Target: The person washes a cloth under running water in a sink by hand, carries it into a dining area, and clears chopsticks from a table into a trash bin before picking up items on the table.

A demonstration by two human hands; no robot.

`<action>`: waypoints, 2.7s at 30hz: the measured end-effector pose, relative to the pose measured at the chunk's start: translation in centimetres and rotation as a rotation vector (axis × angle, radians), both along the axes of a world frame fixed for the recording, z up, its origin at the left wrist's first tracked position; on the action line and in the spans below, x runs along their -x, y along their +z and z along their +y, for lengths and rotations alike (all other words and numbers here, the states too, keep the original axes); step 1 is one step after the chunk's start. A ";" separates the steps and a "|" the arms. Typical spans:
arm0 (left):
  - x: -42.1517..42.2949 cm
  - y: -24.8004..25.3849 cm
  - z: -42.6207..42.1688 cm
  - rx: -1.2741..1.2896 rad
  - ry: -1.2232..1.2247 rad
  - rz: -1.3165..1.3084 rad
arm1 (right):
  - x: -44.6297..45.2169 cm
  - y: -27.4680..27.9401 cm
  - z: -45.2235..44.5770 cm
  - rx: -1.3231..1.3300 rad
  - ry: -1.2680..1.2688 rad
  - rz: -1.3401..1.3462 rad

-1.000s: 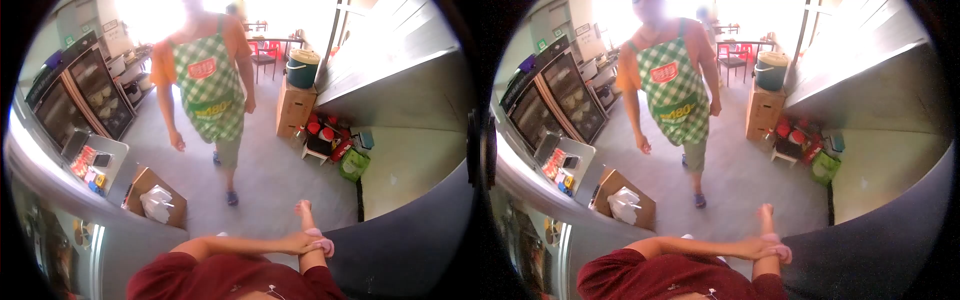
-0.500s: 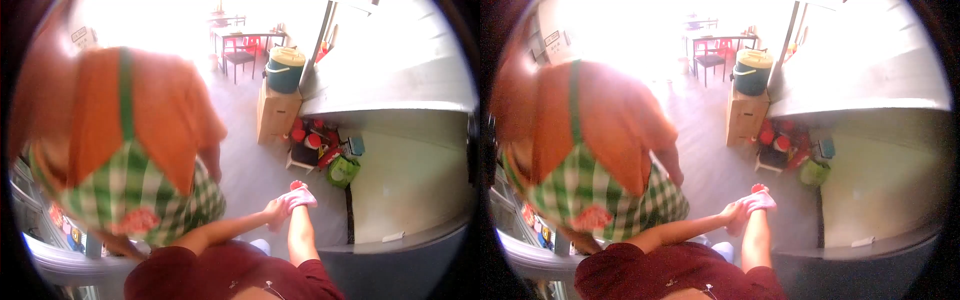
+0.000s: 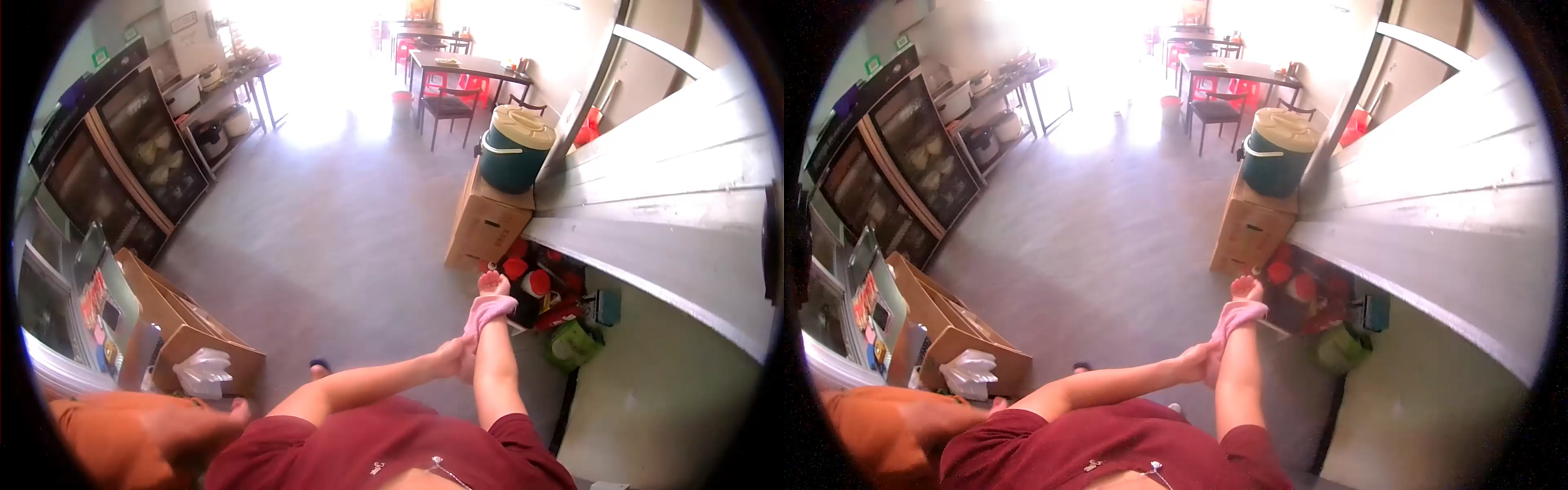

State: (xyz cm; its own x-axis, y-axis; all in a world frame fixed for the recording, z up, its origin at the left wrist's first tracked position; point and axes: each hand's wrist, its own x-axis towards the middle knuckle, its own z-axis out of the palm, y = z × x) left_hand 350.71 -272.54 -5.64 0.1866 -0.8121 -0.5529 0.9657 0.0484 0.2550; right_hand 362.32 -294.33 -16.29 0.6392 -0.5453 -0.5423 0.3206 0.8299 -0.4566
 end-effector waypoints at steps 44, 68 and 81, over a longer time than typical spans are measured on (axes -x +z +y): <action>-88.9 -4.3 5.9 -0.365 0.431 -0.680 | -80.7 -8.4 8.1 0.297 1.712 -0.262; -154.5 -0.7 1.0 -0.228 -0.170 -1.026 | -139.9 8.2 -1.3 0.270 0.919 -0.388; -182.9 0.7 -1.0 -0.430 0.634 -1.040 | -174.1 11.3 0.7 0.682 1.526 -0.261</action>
State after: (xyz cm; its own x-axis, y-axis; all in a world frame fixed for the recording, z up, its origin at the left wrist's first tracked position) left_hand 533.62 -273.51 -4.90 0.9698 -0.2180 -0.1097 0.1442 0.1492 0.9782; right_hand 536.39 -293.61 -5.02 0.7935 0.5358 -0.2886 -0.4095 0.1193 -0.9045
